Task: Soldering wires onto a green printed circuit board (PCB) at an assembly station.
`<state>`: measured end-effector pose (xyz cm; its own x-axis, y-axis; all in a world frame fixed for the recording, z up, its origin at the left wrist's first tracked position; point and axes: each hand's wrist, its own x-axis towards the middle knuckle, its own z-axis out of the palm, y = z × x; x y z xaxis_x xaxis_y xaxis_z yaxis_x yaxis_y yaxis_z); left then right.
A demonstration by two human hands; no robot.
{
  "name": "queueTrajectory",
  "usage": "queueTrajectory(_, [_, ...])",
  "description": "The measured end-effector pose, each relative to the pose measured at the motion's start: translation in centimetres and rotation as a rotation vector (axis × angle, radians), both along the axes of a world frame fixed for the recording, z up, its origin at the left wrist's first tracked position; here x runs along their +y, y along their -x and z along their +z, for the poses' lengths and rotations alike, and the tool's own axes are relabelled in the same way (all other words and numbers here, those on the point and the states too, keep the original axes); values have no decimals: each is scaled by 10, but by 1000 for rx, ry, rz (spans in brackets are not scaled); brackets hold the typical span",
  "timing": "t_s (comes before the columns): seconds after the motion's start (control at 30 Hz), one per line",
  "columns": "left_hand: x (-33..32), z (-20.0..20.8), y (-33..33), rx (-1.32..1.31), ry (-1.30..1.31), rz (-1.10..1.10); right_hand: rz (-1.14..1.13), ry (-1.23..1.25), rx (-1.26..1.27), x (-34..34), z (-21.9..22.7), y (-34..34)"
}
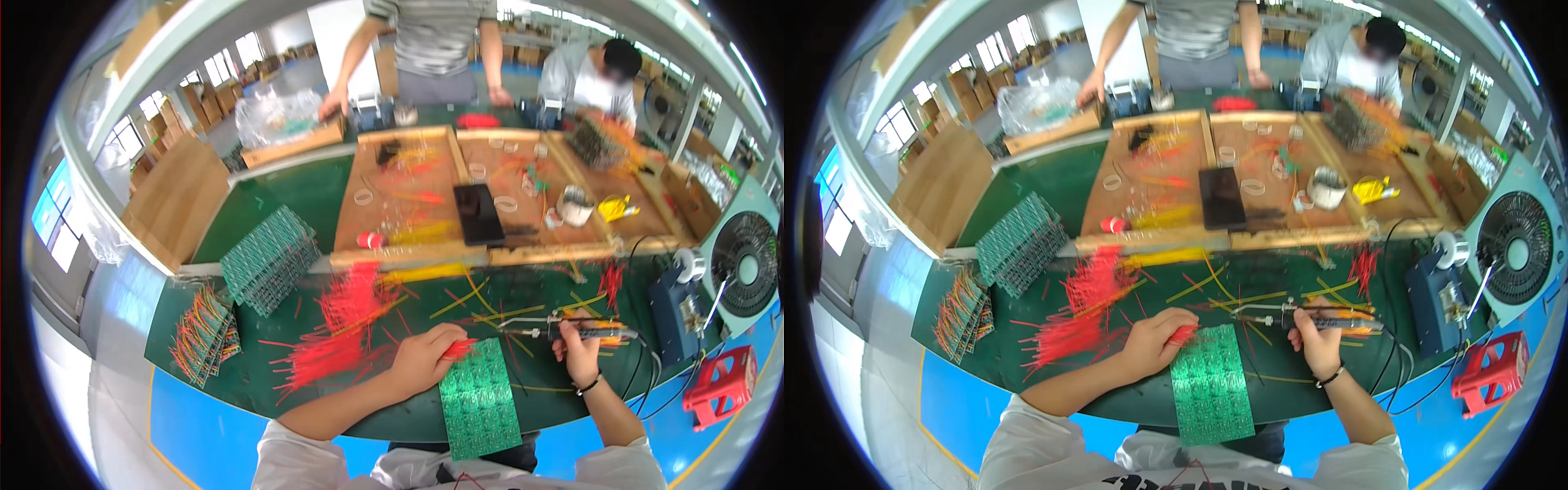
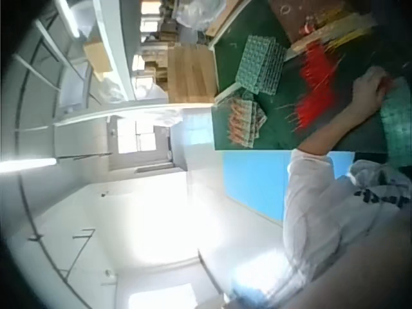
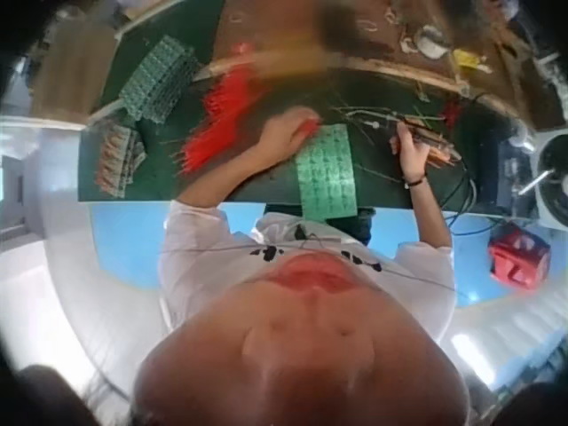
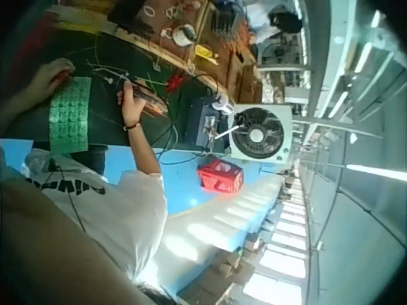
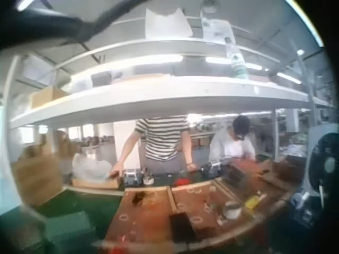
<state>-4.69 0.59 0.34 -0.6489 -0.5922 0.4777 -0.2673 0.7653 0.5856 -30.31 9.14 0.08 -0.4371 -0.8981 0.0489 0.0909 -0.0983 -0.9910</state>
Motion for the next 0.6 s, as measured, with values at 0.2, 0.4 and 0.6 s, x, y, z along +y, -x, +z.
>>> queueTrajectory(0.2, [2, 6, -1, 54, 104, 38, -21, 128, 21, 1, 2, 6])
queueTrajectory(0.4, [-8, 6, -10, 205, 16, 132, -26, 87, 28, -8, 3, 8])
queueTrajectory(0.6, [-17, 18, -23, 678, -412, 161, -36, 133, 38, -8, 0, 9])
